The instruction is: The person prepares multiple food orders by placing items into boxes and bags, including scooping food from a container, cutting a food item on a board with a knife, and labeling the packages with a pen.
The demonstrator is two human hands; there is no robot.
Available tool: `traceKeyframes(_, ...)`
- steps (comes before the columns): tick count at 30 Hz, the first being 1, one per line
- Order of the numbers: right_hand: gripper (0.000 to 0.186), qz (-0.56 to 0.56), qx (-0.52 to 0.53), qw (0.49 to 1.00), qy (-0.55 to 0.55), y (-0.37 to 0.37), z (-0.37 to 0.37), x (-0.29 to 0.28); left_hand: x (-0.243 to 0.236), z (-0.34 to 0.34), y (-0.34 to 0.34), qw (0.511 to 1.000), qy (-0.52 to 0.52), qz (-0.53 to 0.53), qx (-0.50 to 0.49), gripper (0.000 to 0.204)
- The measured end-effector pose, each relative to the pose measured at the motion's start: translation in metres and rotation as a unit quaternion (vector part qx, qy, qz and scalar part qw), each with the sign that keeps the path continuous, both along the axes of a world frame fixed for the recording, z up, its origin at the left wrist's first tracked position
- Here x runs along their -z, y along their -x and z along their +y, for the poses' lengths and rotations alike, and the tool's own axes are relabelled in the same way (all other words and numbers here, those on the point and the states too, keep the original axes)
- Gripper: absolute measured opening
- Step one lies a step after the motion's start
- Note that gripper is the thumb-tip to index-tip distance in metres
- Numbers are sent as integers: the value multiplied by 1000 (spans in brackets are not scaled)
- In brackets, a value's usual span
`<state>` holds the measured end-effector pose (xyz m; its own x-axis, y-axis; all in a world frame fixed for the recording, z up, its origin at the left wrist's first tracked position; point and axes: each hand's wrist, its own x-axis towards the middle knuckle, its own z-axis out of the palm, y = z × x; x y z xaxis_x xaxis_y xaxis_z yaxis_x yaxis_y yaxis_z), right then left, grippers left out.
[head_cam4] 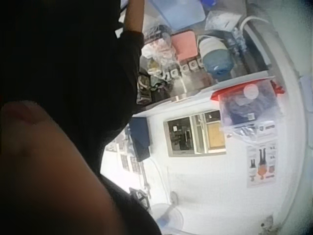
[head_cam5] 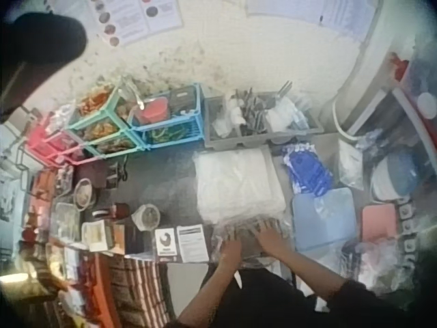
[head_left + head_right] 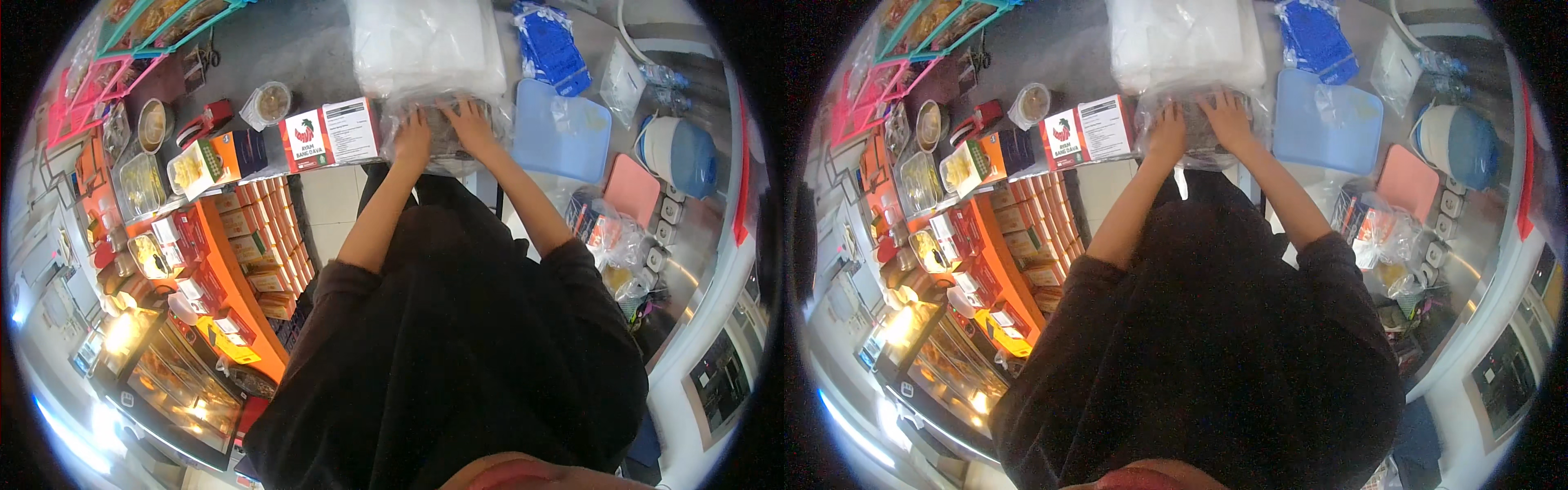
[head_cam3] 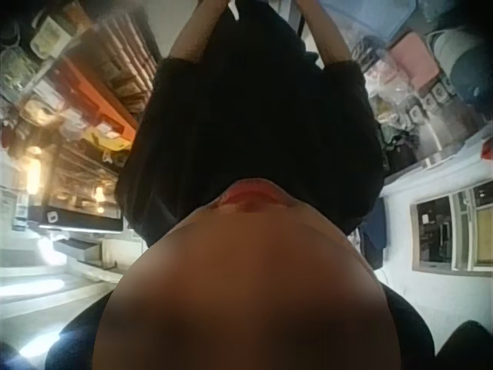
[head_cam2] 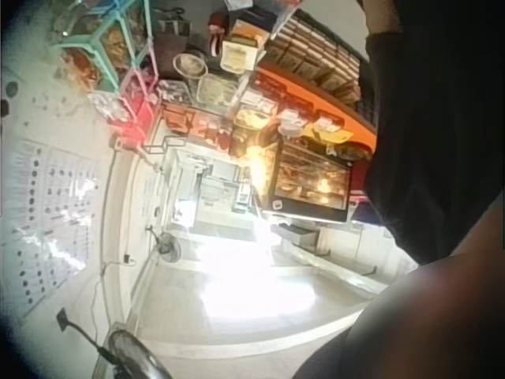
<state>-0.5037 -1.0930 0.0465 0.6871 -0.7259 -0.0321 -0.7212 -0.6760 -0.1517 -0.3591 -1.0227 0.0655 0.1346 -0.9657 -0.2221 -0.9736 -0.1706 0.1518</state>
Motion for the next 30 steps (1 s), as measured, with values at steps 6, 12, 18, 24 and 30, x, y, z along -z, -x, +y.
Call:
traceKeyframes(6,37,-286,180,796,-502,-64,32,-160,-165,48,-89,853,244,379,-262,21)
traceKeyframes(12,55,-308,341,836,-301,-175,65,-64,-55,70,-222,637,35,616,-462,63)
traceKeyframes(18,75,-387,342,627,-582,-163,17,-31,-28,56,-239,538,-90,738,-398,46)
traceKeyframes(24,65,-386,337,545,-664,-169,19,-78,-33,94,-227,517,5,763,-387,63)
traceKeyframes(30,48,-415,222,600,-647,-100,44,-185,-182,100,-173,615,13,718,-326,68)
